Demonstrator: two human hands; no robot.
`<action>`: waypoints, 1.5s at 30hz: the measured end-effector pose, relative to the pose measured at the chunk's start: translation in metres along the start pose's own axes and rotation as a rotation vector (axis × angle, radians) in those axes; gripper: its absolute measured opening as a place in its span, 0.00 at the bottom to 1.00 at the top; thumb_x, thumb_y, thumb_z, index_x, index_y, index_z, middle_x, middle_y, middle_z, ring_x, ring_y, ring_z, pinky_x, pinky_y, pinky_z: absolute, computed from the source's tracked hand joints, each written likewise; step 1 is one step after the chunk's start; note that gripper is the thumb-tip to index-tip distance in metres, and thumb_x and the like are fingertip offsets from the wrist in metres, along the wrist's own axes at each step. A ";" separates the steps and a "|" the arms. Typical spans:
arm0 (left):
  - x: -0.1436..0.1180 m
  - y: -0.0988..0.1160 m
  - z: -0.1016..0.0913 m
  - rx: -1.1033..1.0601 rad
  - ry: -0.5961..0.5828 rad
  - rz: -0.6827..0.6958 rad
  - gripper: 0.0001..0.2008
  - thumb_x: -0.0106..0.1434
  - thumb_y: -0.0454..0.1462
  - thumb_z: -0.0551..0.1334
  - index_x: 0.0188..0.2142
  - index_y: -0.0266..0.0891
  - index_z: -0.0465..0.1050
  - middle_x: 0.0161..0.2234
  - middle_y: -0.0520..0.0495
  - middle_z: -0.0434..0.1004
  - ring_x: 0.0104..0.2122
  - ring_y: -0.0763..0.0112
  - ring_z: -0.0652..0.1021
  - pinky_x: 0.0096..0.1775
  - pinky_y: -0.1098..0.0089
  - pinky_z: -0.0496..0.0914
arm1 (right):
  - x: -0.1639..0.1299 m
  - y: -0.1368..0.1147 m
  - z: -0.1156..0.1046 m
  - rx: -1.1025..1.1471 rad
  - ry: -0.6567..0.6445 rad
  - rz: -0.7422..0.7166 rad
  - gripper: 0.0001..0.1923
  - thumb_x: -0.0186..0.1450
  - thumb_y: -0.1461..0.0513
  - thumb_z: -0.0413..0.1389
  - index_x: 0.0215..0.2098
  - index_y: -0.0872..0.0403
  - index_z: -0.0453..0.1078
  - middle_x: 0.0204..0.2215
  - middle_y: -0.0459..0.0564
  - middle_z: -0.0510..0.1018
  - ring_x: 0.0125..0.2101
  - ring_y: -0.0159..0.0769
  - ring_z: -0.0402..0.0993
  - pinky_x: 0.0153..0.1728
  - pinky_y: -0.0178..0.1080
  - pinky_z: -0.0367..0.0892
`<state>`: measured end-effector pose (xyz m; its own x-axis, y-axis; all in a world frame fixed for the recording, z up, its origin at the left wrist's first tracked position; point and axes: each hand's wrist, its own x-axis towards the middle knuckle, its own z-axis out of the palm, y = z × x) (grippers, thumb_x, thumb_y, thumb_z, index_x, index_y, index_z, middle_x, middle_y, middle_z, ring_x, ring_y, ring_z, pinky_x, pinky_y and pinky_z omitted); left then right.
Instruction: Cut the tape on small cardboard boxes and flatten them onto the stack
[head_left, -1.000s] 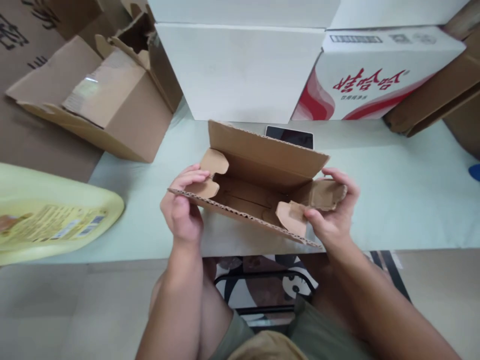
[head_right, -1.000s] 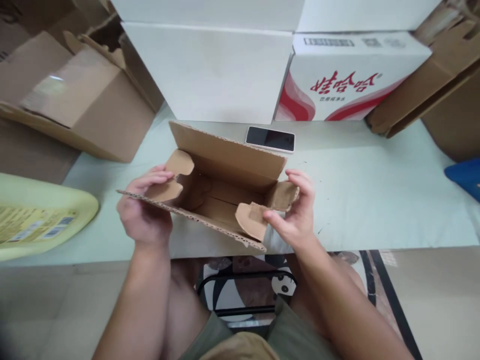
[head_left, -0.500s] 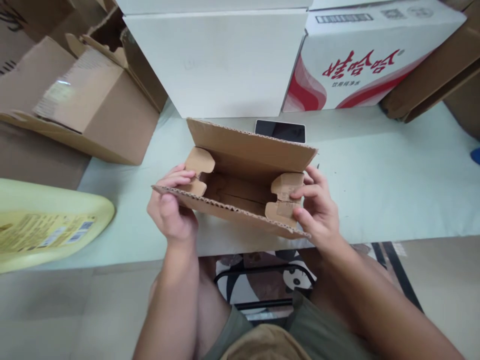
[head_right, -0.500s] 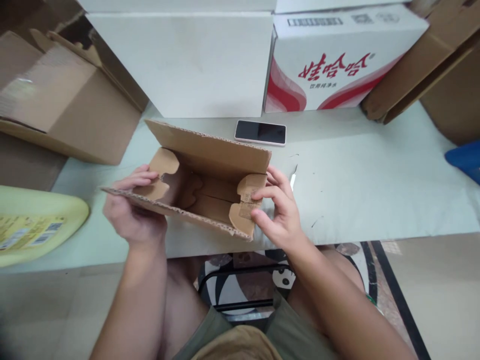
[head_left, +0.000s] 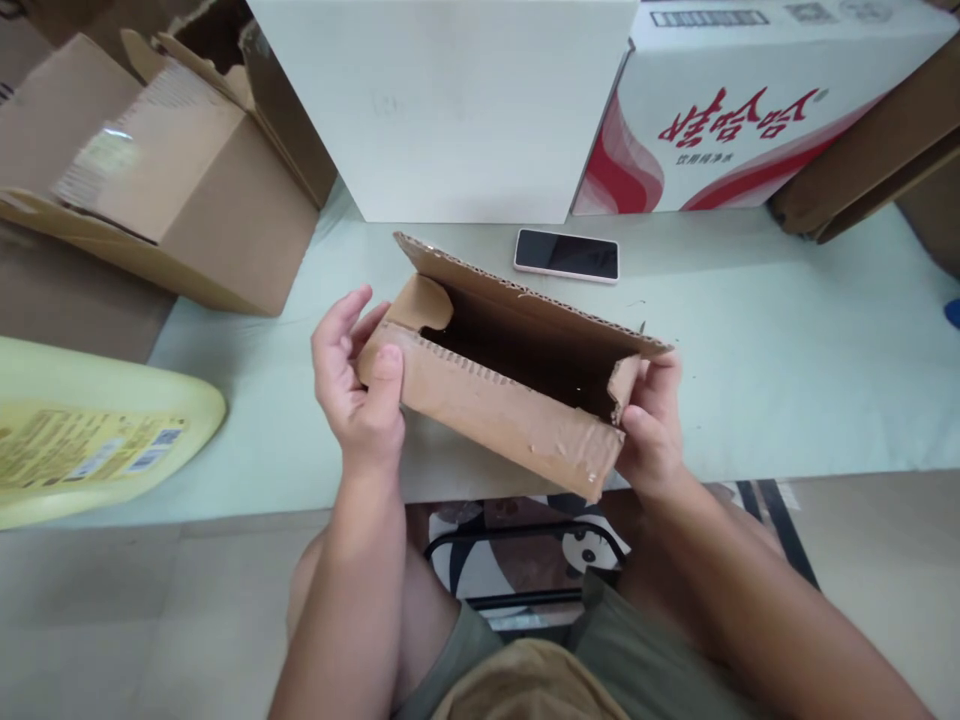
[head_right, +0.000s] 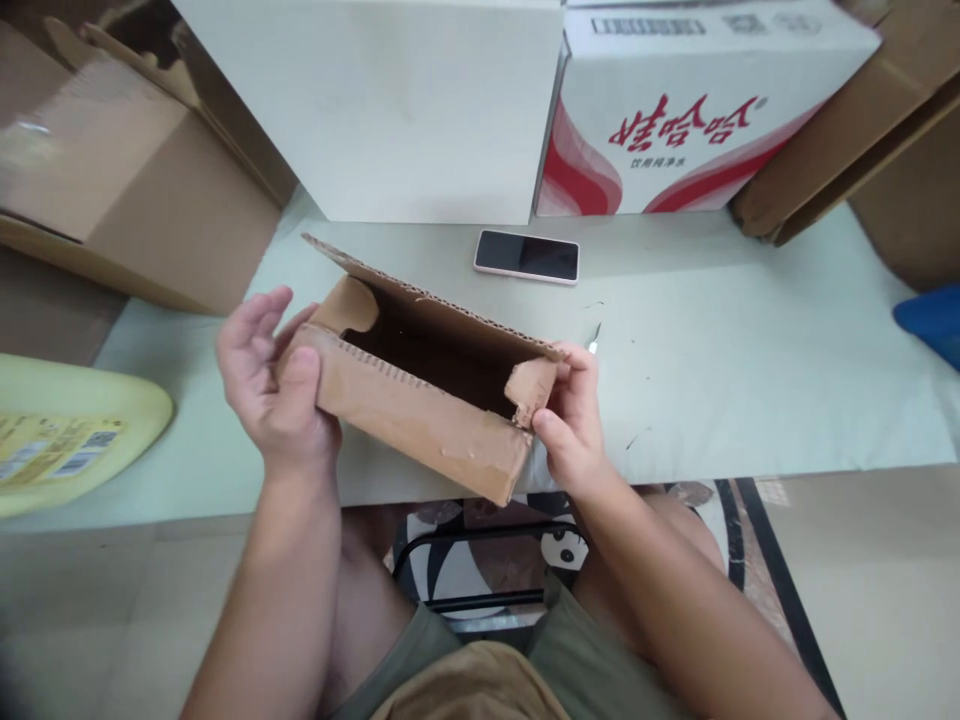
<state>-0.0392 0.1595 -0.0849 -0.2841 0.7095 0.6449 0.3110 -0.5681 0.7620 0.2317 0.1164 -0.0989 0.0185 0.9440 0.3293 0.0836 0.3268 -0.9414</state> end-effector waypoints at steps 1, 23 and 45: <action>0.000 0.000 0.001 0.009 0.001 -0.004 0.24 0.67 0.50 0.66 0.60 0.48 0.72 0.60 0.45 0.77 0.60 0.56 0.79 0.67 0.51 0.70 | 0.000 0.000 0.001 0.002 0.011 0.026 0.30 0.68 0.36 0.52 0.61 0.39 0.59 0.41 0.49 0.73 0.38 0.43 0.76 0.37 0.45 0.76; 0.011 0.014 -0.017 0.211 -0.137 -0.105 0.13 0.66 0.44 0.65 0.44 0.45 0.87 0.58 0.46 0.82 0.59 0.53 0.79 0.66 0.49 0.70 | 0.008 -0.003 -0.004 0.240 -0.014 0.118 0.28 0.66 0.37 0.56 0.54 0.43 0.72 0.54 0.52 0.77 0.56 0.49 0.74 0.57 0.53 0.71; 0.001 0.024 -0.004 -0.159 -0.580 -1.217 0.42 0.50 0.76 0.59 0.37 0.41 0.76 0.20 0.45 0.73 0.18 0.64 0.74 0.18 0.71 0.54 | 0.010 -0.012 -0.005 -0.073 -0.302 -0.240 0.25 0.76 0.47 0.52 0.69 0.37 0.68 0.74 0.47 0.62 0.74 0.48 0.58 0.74 0.57 0.57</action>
<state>-0.0358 0.1446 -0.0662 0.1304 0.8417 -0.5239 0.0199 0.5261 0.8502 0.2364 0.1217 -0.0839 -0.3033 0.8155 0.4929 0.1206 0.5460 -0.8291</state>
